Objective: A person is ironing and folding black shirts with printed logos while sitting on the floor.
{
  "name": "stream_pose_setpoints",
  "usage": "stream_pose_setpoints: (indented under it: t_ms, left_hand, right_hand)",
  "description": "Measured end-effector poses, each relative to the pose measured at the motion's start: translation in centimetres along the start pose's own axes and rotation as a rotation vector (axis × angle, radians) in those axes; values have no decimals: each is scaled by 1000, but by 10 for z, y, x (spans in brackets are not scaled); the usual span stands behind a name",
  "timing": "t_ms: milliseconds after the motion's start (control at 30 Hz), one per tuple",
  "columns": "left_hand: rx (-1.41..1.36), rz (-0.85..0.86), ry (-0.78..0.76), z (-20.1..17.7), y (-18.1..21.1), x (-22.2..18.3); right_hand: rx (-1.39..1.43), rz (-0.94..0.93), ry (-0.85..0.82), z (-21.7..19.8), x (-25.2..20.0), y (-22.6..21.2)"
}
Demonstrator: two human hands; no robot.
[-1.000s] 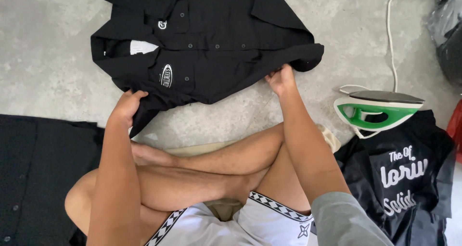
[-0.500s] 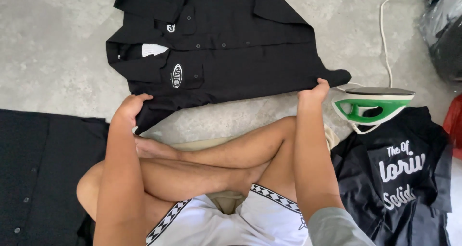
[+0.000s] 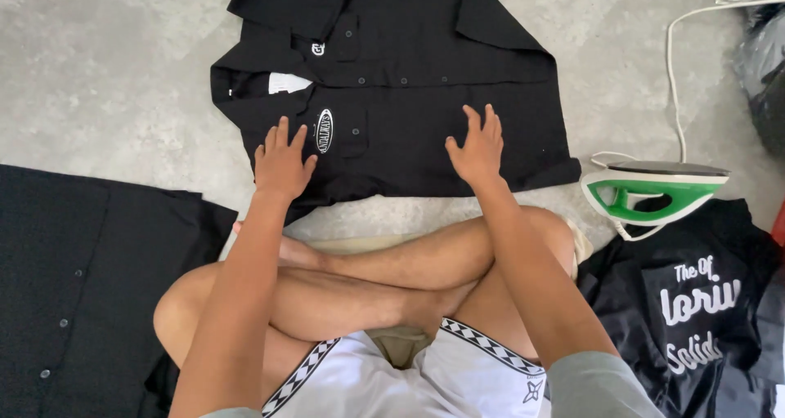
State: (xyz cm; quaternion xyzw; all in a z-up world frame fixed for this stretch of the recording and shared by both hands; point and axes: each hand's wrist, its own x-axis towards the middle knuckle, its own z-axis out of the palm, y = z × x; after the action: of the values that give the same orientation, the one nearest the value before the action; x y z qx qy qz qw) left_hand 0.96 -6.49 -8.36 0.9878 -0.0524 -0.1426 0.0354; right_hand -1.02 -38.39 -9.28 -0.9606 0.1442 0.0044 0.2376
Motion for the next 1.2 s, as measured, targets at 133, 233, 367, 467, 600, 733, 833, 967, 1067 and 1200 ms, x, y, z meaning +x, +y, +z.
stream_pose_setpoints:
  t_ms: [133, 233, 367, 467, 600, 733, 833, 967, 1067, 1200]
  left_hand:
    - [-27, 2, -84, -5, 4, 23]
    - [-24, -36, -126, -3, 4, 53]
    - [-70, -56, -120, 3, 0, 103]
    - [-128, -62, -76, 3, -3, 145]
    - [-337, -8, -62, -17, -6, 184]
    - [-590, 18, 204, -16, -15, 188]
    - [-481, 35, 416, -19, -32, 166]
    - [-268, -440, 4, -6, -67, 96]
    - [-348, -576, -258, -37, -58, 31]
    - [-515, -520, -416, -42, -45, -26]
  right_hand:
    - [-210, 23, -230, 7, 20, -11]
    - [-301, 53, -306, 20, 49, -11]
    - [-278, 59, -271, 47, 92, -7]
    - [-247, 27, -200, 53, 127, -11]
    - [-273, 55, -221, 55, 175, -22]
    - [-233, -167, 105, 66, 153, -32]
    - [155, -674, 197, 68, 104, -67]
    - [376, -414, -360, 92, 22, -103]
    - [355, -145, -712, 110, -13, -124]
    - [866, 40, -536, 180, -57, -115]
